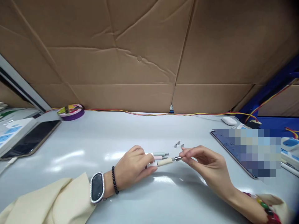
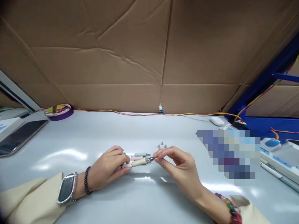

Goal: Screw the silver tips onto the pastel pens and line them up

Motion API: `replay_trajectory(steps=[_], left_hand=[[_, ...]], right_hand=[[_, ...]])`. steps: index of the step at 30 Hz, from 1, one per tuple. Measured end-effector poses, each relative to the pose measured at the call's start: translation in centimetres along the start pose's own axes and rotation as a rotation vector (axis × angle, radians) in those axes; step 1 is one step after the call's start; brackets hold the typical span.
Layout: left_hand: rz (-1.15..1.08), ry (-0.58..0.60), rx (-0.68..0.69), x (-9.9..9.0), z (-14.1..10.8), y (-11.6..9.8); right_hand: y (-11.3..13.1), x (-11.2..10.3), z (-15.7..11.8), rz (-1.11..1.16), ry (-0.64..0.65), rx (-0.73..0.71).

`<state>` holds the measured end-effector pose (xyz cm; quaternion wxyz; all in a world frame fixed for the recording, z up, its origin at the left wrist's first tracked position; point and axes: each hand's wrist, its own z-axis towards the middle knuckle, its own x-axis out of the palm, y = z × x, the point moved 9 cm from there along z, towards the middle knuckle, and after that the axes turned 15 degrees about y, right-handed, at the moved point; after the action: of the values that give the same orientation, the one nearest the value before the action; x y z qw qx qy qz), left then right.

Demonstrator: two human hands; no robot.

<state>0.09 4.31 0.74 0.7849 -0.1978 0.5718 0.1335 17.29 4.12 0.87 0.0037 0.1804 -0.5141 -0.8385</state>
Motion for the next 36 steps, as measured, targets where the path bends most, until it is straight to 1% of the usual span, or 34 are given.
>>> replay_trajectory(steps=[3,7,10,13,17,20,26,31,34,36], left_hand=[[0.010,0.000,0.007,0.0,0.0,-0.1],[0.024,-0.013,0.012,-0.1,0.0,-0.1],[0.035,-0.024,0.017,-0.1,-0.1,-0.2],[0.051,-0.030,0.022,-0.1,-0.1,-0.3],[0.075,-0.030,0.030,0.0,-0.1,-0.4],[0.093,-0.022,0.040,0.2,-0.1,-0.5],[0.123,0.007,0.076,0.5,-0.1,-0.8],[0.146,0.001,0.102,0.7,-0.1,-1.4],[0.146,-0.015,0.103,0.4,-0.2,-1.5],[0.146,-0.029,0.096,0.0,-0.2,-1.3]], right_hand=[[0.2,0.6,-0.1,-0.028,0.034,-0.030],[0.3,0.8,-0.1,-0.075,0.052,-0.047],[0.4,1.2,0.0,-0.129,0.094,-0.063],[0.2,1.4,0.0,-0.185,0.125,-0.046],[-0.4,1.8,0.1,-0.338,0.191,0.012],[-0.2,2.3,0.1,-0.444,0.224,-0.006],[0.0,3.0,0.6,-0.548,0.252,0.001],[0.1,3.7,0.5,-0.618,0.306,-0.049],[0.5,3.6,0.3,-0.609,0.318,-0.088],[1.1,3.4,0.3,-0.588,0.318,-0.142]])
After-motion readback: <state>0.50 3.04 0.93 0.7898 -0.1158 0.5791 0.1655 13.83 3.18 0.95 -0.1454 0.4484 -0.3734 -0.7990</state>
